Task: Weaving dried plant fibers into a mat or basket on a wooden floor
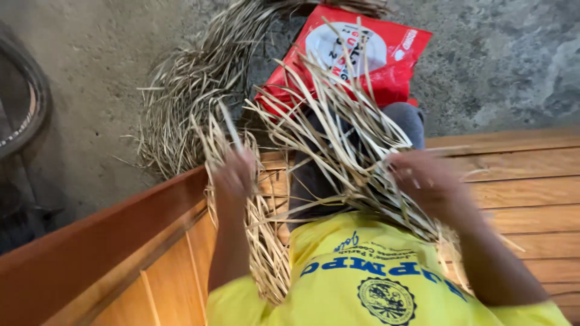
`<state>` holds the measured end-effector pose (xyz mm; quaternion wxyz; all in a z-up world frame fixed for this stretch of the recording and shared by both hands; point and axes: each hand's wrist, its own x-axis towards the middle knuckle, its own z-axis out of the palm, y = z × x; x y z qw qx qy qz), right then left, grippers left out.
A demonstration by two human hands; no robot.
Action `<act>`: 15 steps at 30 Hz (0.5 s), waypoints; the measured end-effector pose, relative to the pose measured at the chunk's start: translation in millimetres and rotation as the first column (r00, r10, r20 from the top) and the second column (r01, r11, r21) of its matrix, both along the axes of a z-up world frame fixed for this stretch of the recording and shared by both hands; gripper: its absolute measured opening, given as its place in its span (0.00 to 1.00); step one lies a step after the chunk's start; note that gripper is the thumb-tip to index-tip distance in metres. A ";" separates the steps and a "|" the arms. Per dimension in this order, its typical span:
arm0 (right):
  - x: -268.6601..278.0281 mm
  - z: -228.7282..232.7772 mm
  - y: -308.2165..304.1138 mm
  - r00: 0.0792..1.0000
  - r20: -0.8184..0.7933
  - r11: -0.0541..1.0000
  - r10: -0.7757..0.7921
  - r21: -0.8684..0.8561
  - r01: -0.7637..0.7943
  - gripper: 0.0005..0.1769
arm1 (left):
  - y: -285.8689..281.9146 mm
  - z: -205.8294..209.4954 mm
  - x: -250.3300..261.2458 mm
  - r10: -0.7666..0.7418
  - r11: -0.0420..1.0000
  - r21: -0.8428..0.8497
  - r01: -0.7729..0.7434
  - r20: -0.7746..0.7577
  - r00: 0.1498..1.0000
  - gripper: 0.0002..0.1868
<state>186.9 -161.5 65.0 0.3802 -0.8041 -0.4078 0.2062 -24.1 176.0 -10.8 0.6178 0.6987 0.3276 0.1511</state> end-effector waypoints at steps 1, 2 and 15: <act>-7.6 25.7 42.7 1.000 0.008 1.000 -0.003 0.007 0.003 0.22 | -17.6 -8.1 -14.1 -0.003 1.000 0.007 0.003 0.008 1.000 0.28; -21.7 55.8 80.5 0.982 -0.178 0.995 0.069 0.083 -0.055 0.25 | -35.0 -16.6 -28.2 -0.262 0.939 0.256 0.228 0.107 0.959 0.20; 1.4 97.7 -0.6 0.839 -0.528 0.721 -0.134 0.528 0.448 0.06 | -15.7 30.8 -61.2 -0.278 0.848 0.453 0.275 -0.061 0.959 0.03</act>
